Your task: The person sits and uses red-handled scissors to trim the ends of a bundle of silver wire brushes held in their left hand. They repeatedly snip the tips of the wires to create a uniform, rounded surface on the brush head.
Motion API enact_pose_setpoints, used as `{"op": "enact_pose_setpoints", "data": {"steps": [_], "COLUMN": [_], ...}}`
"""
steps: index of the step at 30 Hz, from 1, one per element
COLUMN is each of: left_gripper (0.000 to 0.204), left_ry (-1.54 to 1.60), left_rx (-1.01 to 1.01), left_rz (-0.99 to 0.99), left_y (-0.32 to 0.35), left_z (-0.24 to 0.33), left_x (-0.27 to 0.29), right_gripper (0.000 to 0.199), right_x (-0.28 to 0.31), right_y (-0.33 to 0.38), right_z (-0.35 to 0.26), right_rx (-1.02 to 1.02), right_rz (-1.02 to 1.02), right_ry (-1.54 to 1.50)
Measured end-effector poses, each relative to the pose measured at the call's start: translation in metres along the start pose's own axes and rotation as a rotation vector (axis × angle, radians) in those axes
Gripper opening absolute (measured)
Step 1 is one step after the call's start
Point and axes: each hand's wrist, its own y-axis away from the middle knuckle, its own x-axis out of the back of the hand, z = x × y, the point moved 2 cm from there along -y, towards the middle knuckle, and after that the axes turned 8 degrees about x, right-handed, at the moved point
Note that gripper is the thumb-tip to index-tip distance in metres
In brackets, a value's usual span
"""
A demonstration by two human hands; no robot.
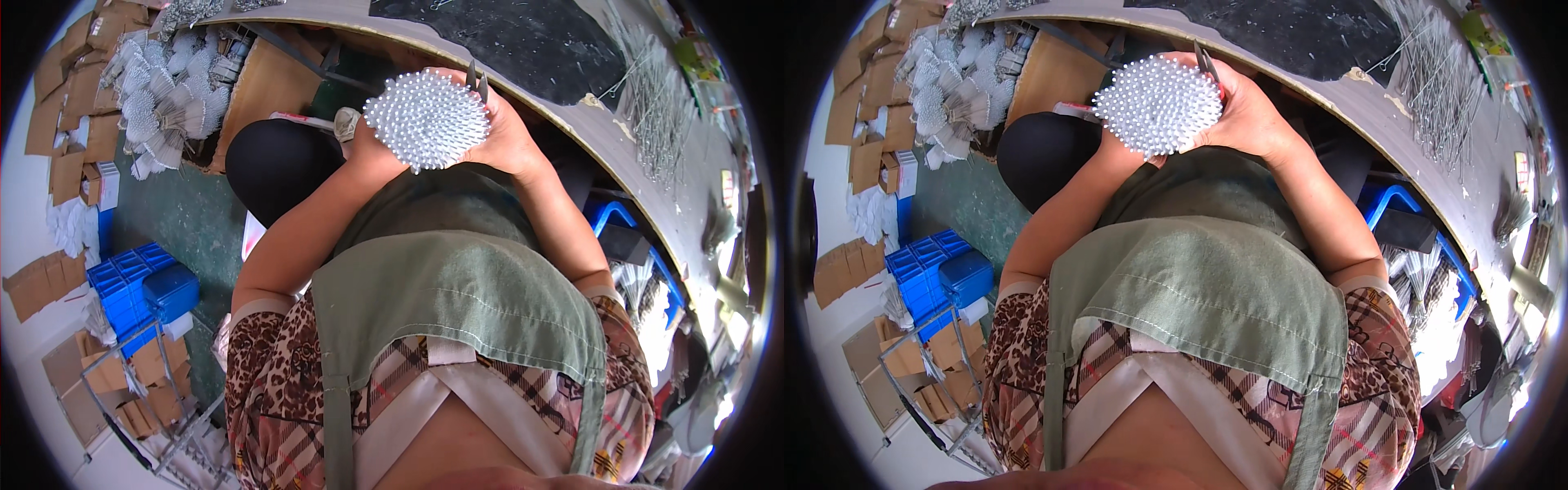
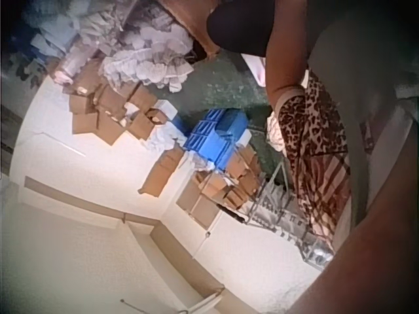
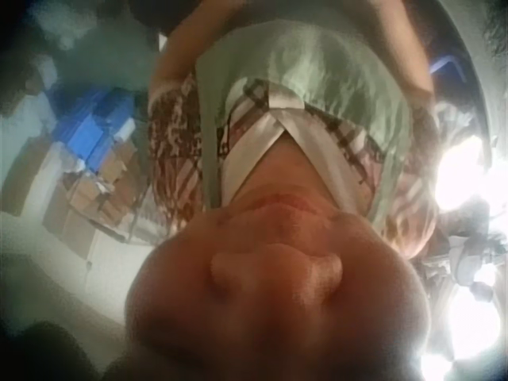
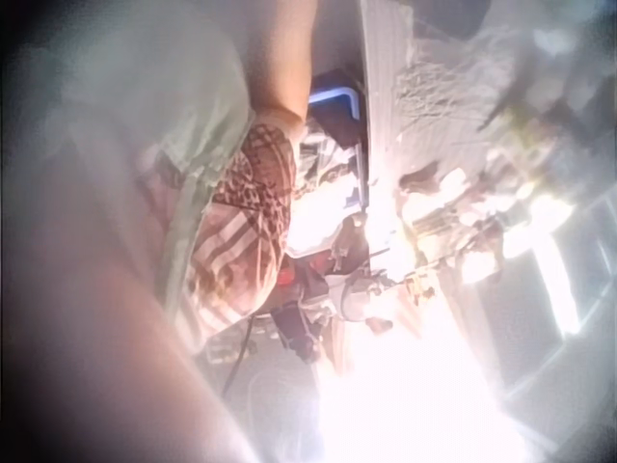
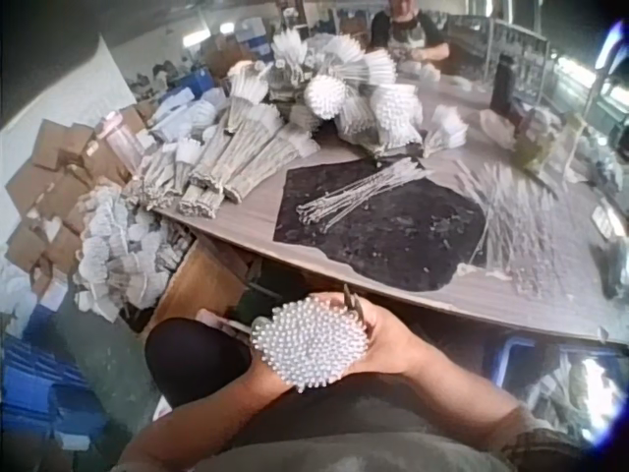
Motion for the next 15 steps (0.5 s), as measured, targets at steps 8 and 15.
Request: {"op": "enact_pose_setpoints", "data": {"steps": [8,15], "left_gripper": [0.042,0.043], "left_ry": [-0.060,0.017], "left_rx": [0.037,0.020], "left_rz": [-0.026,0.007], "left_y": [0.000,-0.001], "left_z": [-0.009,0.012], "left_x": [0.006,-0.006], "right_gripper": [0.082,0.079], "right_x": [-0.003,-0.006], "right_y": [-0.001,-0.001], "right_z": [-0.005,-0.004], "right_rx": [0.014,0.017], "right_rz": [0.003,0.033], "right_ry": [-0.019,-0.132]}}
